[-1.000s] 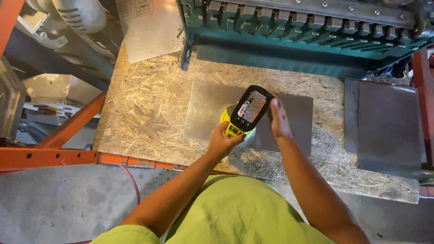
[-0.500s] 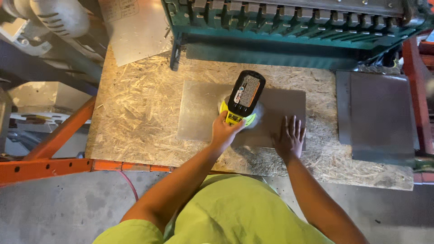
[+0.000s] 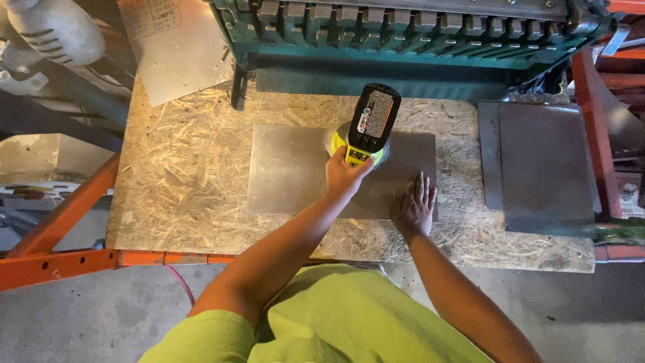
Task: The person uses a handheld electric sander to smooth a rectangular metal sheet on a workbench. They move the sander across the surface in overlapping passes while holding the sheet steady with the other hand.
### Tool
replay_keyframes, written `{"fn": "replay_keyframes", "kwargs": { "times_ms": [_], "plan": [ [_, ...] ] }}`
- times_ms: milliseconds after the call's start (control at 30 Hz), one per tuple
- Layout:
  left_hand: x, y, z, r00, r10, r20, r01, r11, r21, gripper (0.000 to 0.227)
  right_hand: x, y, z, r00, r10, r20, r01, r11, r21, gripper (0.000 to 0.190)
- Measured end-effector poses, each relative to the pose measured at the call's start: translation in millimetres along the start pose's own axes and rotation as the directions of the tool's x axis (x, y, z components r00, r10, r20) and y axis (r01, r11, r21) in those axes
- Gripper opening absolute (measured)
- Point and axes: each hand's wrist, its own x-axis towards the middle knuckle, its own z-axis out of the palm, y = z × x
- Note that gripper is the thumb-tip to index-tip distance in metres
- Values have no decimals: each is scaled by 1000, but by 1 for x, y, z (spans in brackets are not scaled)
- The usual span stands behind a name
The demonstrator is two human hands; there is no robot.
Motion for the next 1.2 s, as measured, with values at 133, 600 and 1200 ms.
{"fn": "replay_keyframes", "kwargs": {
  "times_ms": [133,600,1200],
  "plan": [
    [18,-3,2,1000,1,8,-1,1000,-4,41,-3,-1,-5,999,-35,9,35,999,-10,79],
    [21,36,-65,985,34,-169,-68,978,-199,34,-5,-6,-14,998,-33,53,35,999,-31,86],
    [-65,33,-190,950,-64,-305,93,992,81,40,0,5,-1,996,-20,84,23,999,-31,92]
  ]
}}
